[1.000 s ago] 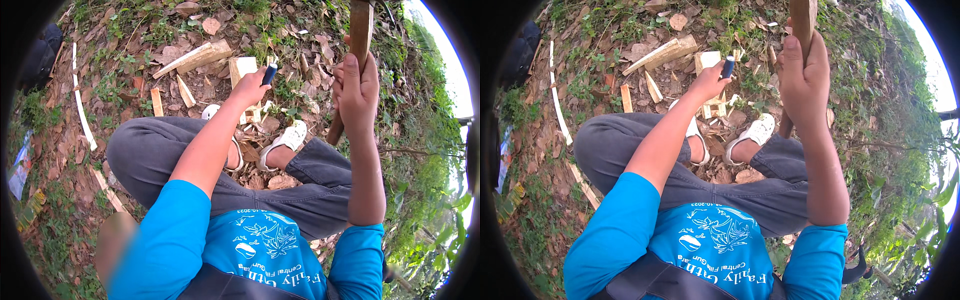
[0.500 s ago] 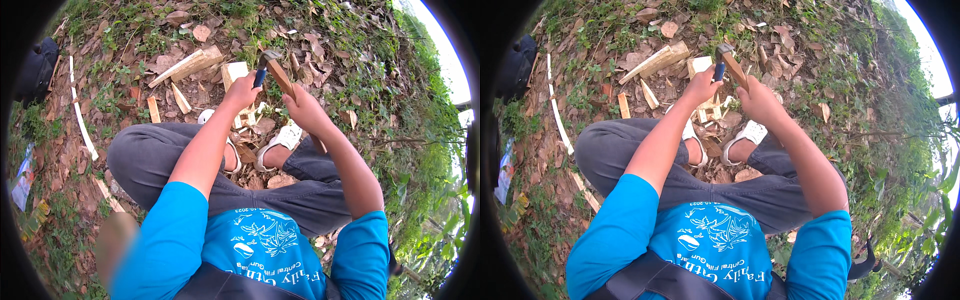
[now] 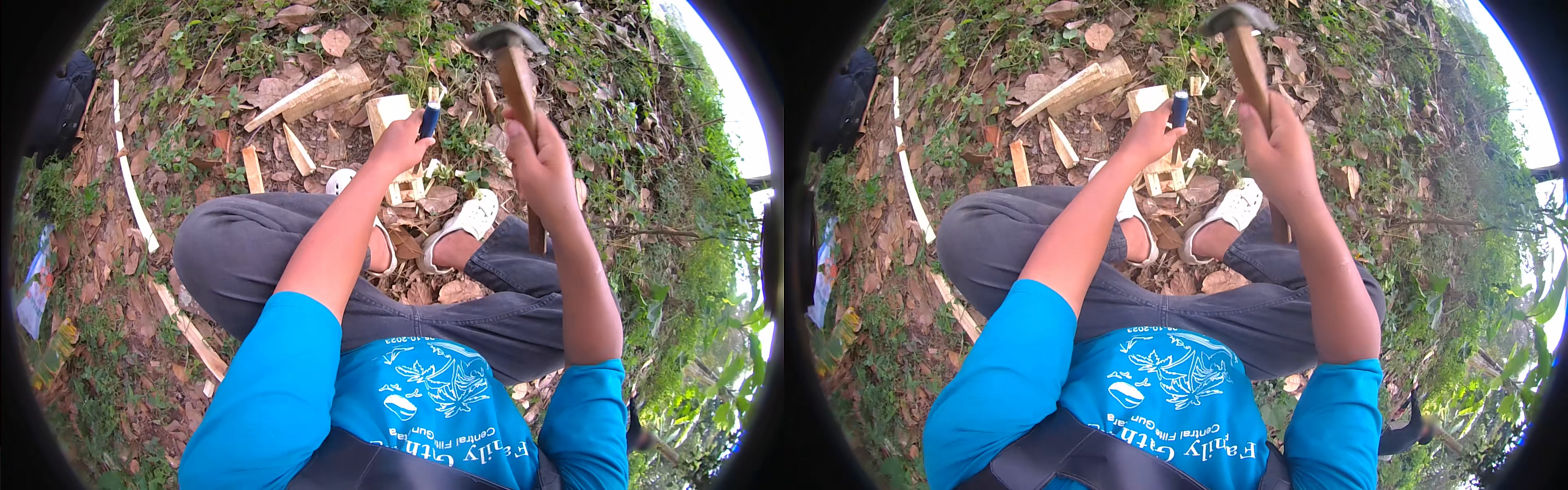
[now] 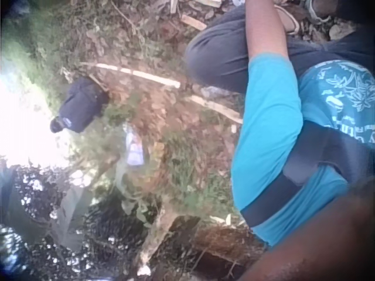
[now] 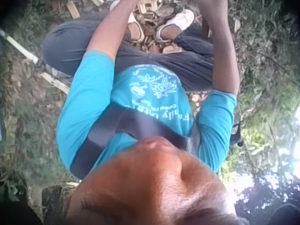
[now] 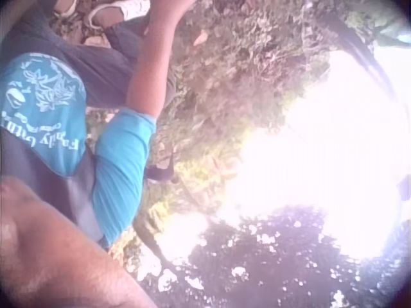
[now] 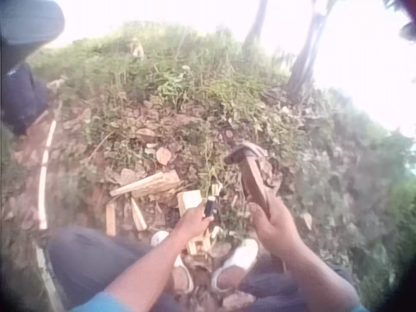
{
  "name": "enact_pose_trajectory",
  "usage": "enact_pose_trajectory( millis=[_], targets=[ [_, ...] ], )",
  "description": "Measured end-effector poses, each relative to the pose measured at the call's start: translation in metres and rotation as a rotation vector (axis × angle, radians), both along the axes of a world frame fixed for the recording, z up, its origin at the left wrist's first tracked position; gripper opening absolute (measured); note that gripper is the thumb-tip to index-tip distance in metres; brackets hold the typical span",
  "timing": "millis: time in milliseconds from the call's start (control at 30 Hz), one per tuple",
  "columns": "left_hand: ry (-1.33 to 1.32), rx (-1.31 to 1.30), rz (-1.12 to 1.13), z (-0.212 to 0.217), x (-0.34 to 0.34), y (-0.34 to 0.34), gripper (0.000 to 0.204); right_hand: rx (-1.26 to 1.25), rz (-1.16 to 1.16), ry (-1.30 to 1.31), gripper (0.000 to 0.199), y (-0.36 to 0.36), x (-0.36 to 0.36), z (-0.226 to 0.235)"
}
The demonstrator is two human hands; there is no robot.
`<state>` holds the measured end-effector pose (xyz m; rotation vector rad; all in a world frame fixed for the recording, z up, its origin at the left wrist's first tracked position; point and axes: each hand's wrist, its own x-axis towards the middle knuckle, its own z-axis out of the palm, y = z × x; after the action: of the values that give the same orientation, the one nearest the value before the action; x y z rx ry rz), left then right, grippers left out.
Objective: The person sits cross-legged on the ground and uses a hammer and a chisel to carve a small block of wood. They repeatedly strike the chisel to remove wood shavings and shape the block, occasionally adjusting the wood's position.
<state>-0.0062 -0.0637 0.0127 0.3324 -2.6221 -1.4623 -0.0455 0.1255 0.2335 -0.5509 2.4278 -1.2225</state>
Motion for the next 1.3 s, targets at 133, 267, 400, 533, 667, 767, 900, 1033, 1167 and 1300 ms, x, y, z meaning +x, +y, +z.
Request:
enact_pose_trajectory(
  millis=[133,267,400,533,667,767,900,1033,1167,1300],
  targets=[
    [-0.032,0.0,-0.026,0.01,-0.006,0.004,0.053,-0.42,-0.118,0.144,0.023,-0.009,0.006,0.0],
    [-0.014,-0.037,-0.008,0.009,0.001,0.01,0.053,0.425,0.179,0.107,0.032,0.006,-0.015,-0.051],
    [-0.079,-0.02,-0.003,0.009,-0.002,0.003,0.053,-0.319,-0.015,0.122,0.024,-0.02,0.005,0.004],
    [-0.117,0.003,-0.04,0.017,-0.003,0.008,0.054,0.485,0.174,0.067,0.024,0.015,-0.016,-0.073],
    [-0.051,0.035,0.037,-0.005,-0.004,-0.006,0.054,0.077,-0.074,-0.097,0.025,0.019,-0.003,-0.048],
    [-0.141,0.063,0.085,-0.012,-0.012,-0.004,0.051,-0.078,-0.15,-0.337,0.03,0.031,0.02,-0.025],
    [-0.269,0.22,0.235,-0.039,-0.026,-0.018,0.045,-0.028,-0.156,-0.516,0.033,0.05,0.041,-0.029],
    [-0.335,0.527,0.5,-0.066,-0.018,-0.033,0.044,-0.071,-0.196,-0.589,0.03,0.07,0.046,-0.042],
    [-0.246,0.712,0.409,-0.063,-0.016,-0.027,0.041,-0.099,-0.221,-0.597,0.034,0.069,0.042,-0.06],
    [-0.195,0.636,0.133,-0.035,-0.025,-0.028,0.041,-0.13,-0.207,-0.597,0.033,0.062,0.036,-0.057]
  ],
)
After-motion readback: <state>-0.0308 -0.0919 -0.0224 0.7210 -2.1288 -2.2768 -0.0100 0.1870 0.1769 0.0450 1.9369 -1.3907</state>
